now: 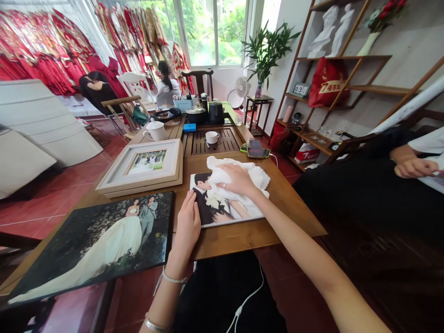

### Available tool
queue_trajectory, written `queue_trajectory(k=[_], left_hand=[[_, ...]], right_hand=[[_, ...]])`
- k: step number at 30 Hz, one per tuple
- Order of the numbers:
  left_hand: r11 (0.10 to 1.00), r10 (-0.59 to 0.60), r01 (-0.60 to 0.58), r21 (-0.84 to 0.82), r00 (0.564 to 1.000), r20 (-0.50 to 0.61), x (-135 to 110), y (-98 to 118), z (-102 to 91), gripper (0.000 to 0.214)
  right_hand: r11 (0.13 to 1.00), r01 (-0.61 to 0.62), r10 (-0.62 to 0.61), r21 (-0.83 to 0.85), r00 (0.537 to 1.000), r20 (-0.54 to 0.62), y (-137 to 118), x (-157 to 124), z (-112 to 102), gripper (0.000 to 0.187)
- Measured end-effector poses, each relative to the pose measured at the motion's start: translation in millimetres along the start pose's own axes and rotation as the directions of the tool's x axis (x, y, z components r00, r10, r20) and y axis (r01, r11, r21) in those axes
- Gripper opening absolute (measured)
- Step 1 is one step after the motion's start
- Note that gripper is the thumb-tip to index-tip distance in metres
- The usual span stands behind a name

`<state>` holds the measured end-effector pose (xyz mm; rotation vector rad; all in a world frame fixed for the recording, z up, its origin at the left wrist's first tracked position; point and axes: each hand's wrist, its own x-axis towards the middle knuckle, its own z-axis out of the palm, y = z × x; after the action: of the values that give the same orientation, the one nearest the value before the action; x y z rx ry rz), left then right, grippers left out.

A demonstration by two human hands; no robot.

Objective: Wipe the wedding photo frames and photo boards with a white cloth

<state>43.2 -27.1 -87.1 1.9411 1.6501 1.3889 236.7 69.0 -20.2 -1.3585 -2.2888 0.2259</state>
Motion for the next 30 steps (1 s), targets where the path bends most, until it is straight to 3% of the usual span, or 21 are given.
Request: queue_trajectory(k=[3,8,14,17,22,30], left_hand=[[1.000,-0.002,0.001,-0.016,1.000,-0.011,0,0,0.2,0.041],[1.000,-0.010,0.010,-0.004,1.000,0.017,0,4,-2.9,0.041],[1.000,-0.023,0.023,-0.006,1.000,0.002,0,6,-2.7,0.039],[1.000,-0.019,0.019,0.007,1.000,0.000,-1,5,-1.6,0.040],[1.000,-0.011,0.011,0.005,1.000,-0.004,-1,4,-1.0,0.041],[0.996,-0.058,0.056,-0.062,0.998,-0.022,0,12,-8.1,0.045]], right_hand=[[0.994,0.107,-0.108,0.030,0.994,0.024,-16,-11,4,0.058],[0.971,0.219,-0.230,0.099,0.967,0.111,-39,-59,-7,0.058],[0.949,0.226,-0.270,0.219,0.942,0.198,-28,-92,-26,0.065],[0.955,0.191,-0.237,0.228,0.952,0.193,-11,-84,-28,0.067],[0.980,0.116,-0.131,0.163,0.988,0.087,8,-43,-18,0.066],[0.964,0.246,-0.257,0.105,0.960,0.108,-14,22,10,0.069]])
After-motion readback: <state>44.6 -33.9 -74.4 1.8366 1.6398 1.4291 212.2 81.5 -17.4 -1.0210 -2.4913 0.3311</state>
